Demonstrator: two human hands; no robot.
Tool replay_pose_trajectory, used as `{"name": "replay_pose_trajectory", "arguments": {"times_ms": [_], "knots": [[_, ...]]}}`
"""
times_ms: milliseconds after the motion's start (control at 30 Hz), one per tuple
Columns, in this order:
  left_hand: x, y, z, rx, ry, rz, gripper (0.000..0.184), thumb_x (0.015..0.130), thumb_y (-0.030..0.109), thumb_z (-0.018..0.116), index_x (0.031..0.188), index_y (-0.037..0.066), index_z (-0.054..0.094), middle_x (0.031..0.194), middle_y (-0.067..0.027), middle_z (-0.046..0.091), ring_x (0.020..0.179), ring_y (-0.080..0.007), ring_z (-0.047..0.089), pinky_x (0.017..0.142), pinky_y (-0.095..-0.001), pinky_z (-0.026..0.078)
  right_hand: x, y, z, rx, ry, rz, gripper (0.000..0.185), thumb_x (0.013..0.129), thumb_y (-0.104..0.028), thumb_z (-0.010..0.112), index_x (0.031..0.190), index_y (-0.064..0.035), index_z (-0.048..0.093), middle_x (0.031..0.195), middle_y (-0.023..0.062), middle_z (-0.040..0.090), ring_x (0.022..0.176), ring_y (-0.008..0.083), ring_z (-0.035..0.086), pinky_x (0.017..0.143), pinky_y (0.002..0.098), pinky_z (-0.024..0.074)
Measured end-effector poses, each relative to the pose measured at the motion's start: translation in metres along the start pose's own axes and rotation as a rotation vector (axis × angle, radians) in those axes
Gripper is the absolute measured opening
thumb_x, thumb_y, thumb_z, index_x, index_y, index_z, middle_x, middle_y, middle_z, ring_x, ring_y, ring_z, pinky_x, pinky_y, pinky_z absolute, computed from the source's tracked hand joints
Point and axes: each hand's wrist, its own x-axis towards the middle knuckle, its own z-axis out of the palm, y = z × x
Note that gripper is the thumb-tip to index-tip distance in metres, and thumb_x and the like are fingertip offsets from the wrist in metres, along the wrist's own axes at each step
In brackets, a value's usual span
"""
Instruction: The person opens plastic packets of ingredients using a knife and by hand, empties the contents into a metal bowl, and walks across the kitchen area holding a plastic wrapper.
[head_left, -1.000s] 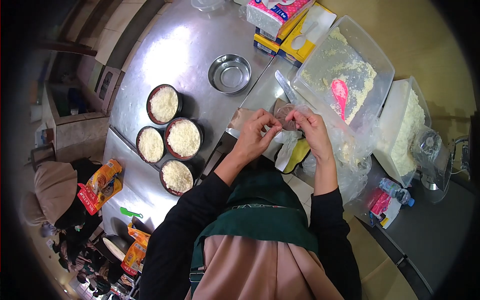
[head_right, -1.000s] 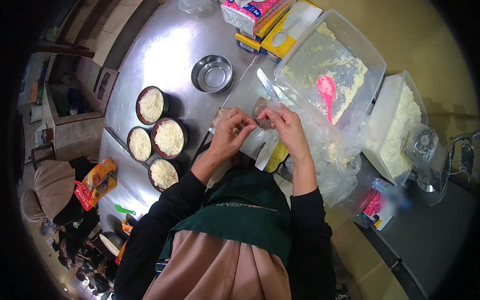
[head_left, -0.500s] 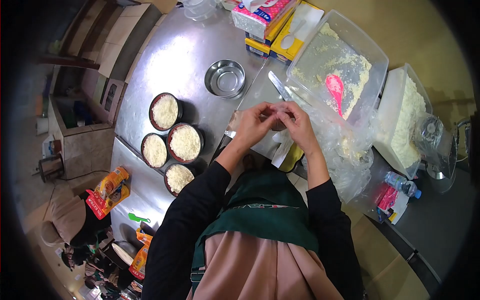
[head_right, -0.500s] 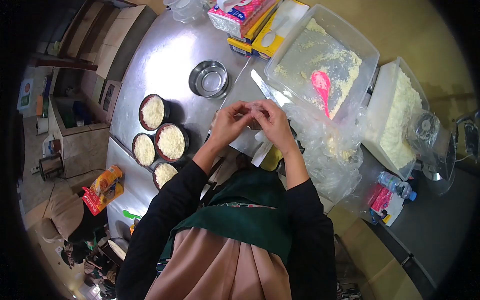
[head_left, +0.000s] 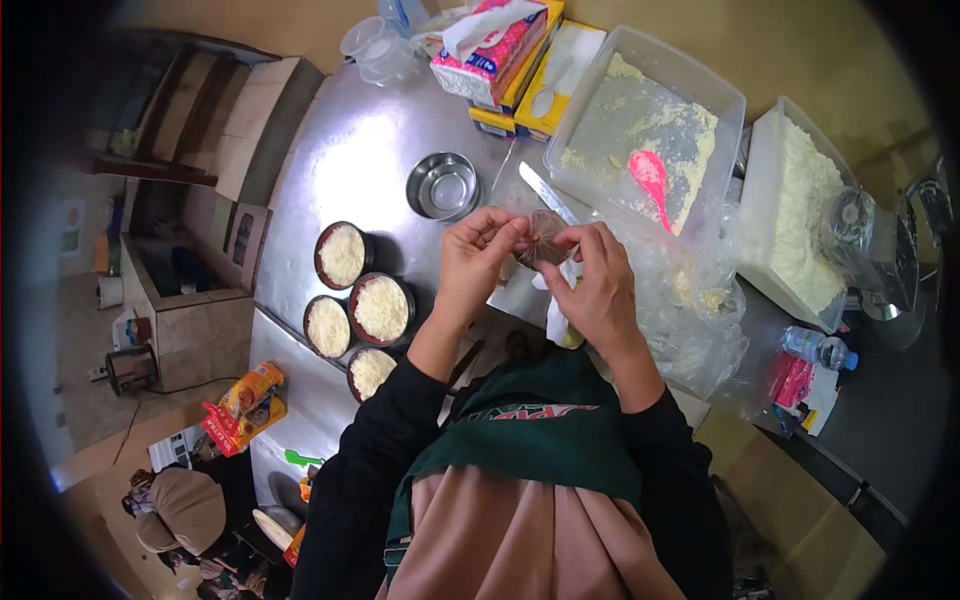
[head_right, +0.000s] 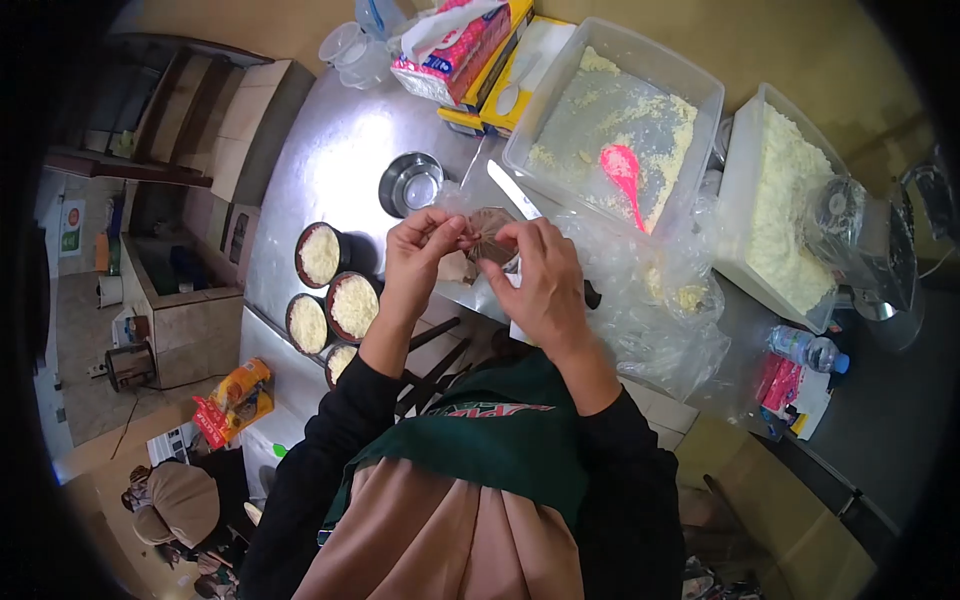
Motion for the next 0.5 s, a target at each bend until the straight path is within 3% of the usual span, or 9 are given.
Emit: {"name": "replay_pose_trajectory", "arguments": {"times_ms": [233,500], "knots": [[-0.029,0.058,0.019,0.001,-0.022,0.192,0.005,0.086,0.004,0.060,0.088,-0.001,0.061,0.083,-0.0063,0.066,0.075,-0.0104,0.062,0.071,-0.0230,0.051,0.011,-0.046,-0.022,-0.106,0.179,-0.222,0.025,0.070,-0.010,0.070,0.087,-0.0078,0.051,0.080,0.0057,0.051,0.076,0.0244,0.054,0.067,0.0365,0.0419],[-0.049,0.077,0.021,-0.105,0.010,0.172,0.004,0.086,0.003,0.061,0.088,0.000,0.061,0.085,-0.0055,0.065,0.075,-0.0100,0.062,0.069,-0.0220,0.053,0.010,-0.063,-0.030,0.031,0.168,-0.296,0.017,0.072,0.000,0.063,0.082,-0.0053,0.051,0.077,0.0087,0.050,0.072,0.0263,0.054,0.064,0.0363,0.0437]]}}
